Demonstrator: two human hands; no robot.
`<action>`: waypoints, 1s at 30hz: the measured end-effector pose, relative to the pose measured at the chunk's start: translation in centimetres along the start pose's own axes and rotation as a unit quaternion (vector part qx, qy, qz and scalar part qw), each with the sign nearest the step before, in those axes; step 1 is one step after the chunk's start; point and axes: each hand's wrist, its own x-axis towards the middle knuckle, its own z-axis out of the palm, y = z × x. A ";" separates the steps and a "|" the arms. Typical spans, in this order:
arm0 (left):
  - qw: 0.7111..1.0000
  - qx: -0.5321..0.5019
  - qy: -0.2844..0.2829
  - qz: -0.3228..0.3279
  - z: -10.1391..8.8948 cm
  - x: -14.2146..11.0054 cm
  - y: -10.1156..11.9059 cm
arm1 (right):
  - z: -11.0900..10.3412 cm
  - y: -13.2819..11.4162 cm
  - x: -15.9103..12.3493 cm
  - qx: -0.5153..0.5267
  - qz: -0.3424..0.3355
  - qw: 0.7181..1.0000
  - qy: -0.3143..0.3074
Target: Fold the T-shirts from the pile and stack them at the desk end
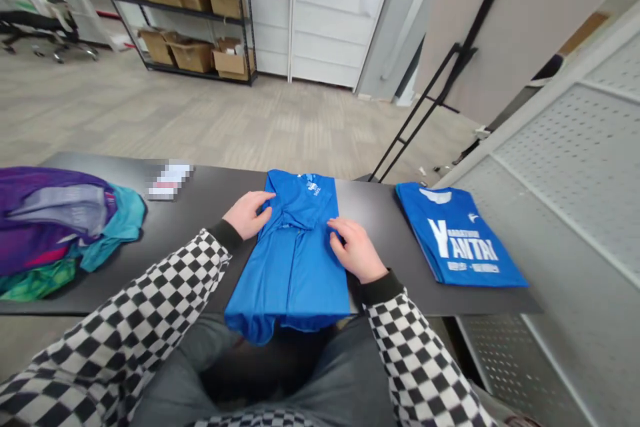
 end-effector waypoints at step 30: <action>0.999 0.006 -0.008 -0.033 -0.2 -23.1 13.0 | 7.9 -20.7 -13.9 0.420 0.255 0.870 0.044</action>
